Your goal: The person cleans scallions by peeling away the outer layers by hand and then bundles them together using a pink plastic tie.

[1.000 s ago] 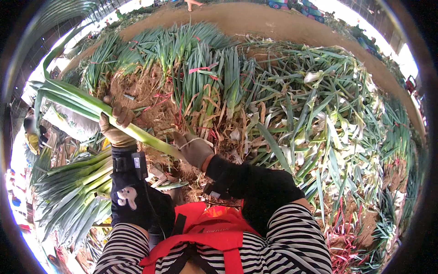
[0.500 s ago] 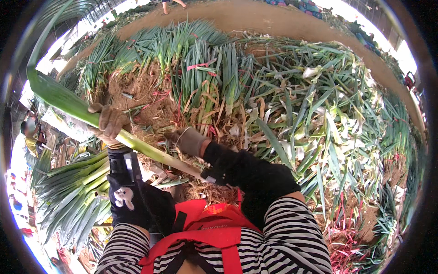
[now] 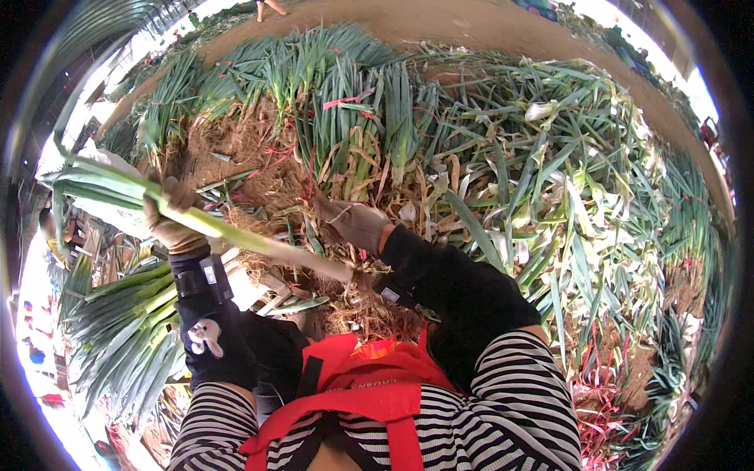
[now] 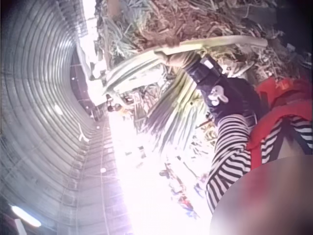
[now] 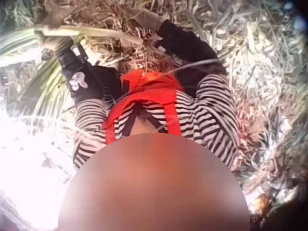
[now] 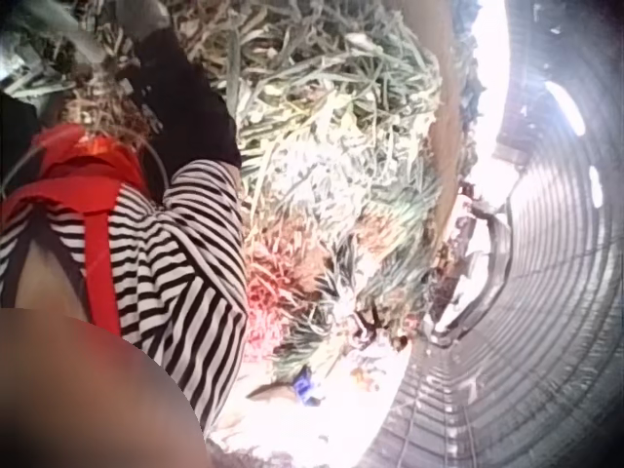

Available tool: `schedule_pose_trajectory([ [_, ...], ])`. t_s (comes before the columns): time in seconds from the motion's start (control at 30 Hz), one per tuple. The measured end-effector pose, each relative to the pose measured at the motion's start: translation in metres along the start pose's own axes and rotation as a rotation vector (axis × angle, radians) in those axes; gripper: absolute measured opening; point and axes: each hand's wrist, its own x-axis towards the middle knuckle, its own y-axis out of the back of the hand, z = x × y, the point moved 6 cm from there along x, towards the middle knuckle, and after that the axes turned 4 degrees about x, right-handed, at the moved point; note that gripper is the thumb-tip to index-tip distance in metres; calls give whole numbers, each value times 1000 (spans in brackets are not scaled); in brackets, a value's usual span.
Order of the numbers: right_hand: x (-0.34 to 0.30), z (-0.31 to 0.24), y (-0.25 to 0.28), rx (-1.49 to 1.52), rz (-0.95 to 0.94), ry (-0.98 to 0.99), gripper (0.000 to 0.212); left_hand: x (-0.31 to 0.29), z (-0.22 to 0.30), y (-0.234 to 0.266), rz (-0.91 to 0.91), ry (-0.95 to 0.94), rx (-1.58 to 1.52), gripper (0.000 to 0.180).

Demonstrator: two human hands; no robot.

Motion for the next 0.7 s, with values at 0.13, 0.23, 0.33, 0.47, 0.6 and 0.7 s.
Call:
schedule_pose_trajectory([
  [0.13,-2,12,-2,96,-130,-47,49,-15,3,64,781,-109,278,22],
  [0.23,-7,-2,-6,-252,-204,-20,46,-22,9,77,823,-159,396,24],
  [0.33,-6,30,2,-411,-178,-25,44,-23,0,87,681,20,427,40],
  [0.47,-16,20,7,-239,-184,26,44,-20,13,81,521,-159,216,65],
  [0.6,-27,-20,14,-427,-211,-40,46,-24,16,76,445,-127,-29,76],
  [0.7,-30,-24,25,-489,-216,-132,48,-18,21,70,335,-135,10,82],
])
